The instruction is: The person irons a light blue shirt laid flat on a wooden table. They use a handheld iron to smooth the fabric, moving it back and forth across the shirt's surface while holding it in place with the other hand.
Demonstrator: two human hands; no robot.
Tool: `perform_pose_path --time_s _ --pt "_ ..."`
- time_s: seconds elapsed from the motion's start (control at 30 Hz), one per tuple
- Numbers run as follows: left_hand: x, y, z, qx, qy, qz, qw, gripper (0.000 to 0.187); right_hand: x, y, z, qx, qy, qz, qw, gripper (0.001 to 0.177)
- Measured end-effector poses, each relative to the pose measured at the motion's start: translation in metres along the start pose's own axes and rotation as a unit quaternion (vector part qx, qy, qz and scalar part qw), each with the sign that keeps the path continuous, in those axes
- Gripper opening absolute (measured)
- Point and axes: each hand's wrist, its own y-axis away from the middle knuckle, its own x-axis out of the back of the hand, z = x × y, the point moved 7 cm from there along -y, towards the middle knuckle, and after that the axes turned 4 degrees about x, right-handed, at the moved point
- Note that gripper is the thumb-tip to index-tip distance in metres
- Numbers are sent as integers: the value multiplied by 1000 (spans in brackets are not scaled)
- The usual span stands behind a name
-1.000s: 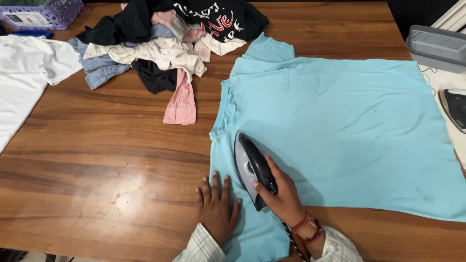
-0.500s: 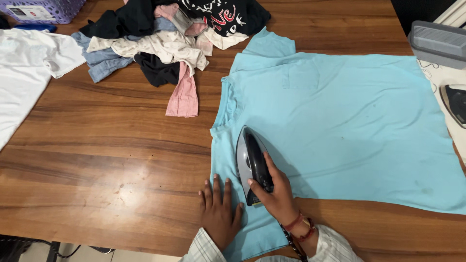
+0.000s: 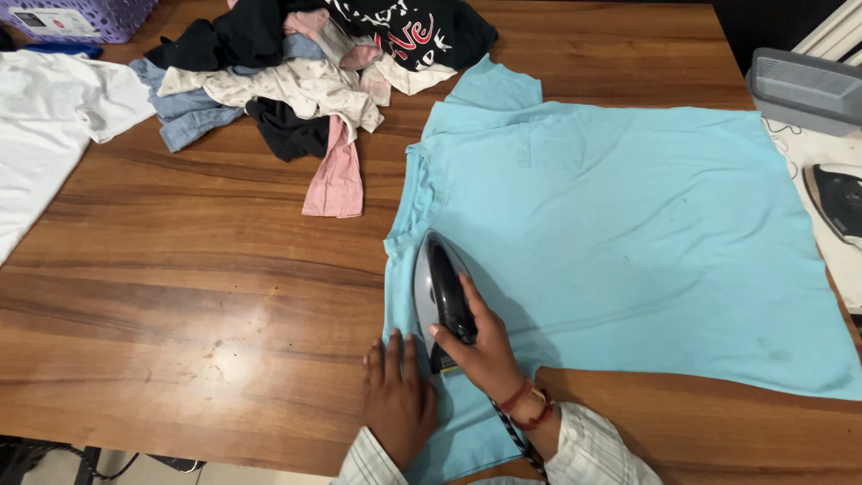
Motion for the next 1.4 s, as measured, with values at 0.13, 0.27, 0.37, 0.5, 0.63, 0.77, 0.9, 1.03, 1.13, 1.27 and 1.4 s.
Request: perform_pose_path --time_s 0.13,0.27,0.37,0.5,0.63,0.77,0.9,1.03,1.13,1.27,1.4 --pt "8 -30 -4 -9 110 76 991 51 -4 -9 0 30 -22 -28 999 87" --pt "-3 -53 3 -31 205 90 974 50 8 -10 2 38 0 -4 999 83" --pt "-13 -57 10 -41 121 79 989 55 30 -7 6 32 37 36 998 81" --pt "-22 -51 15 -67 1 74 995 70 76 -3 21 -28 63 88 994 77" --pt "-25 -51 13 -55 -6 45 997 81 104 0 24 -29 65 148 986 74" --pt "-24 -55 15 -52 -21 45 997 84 106 17 14 6 69 105 992 75" --pt "-25 -53 14 -56 -23 35 998 85 124 29 16 -16 87 96 991 74" --pt "-21 -50 13 -56 -26 34 998 85 156 31 21 -34 121 165 978 70" --pt "-23 -54 19 -39 -29 5 999 85 165 35 18 -15 124 177 976 70" --pt "-43 -65 52 -49 -29 -57 997 78 157 48 16 -4 107 117 987 72" --pt "-54 -65 89 -130 -3 -35 991 72 164 52 14 -4 129 105 986 73"
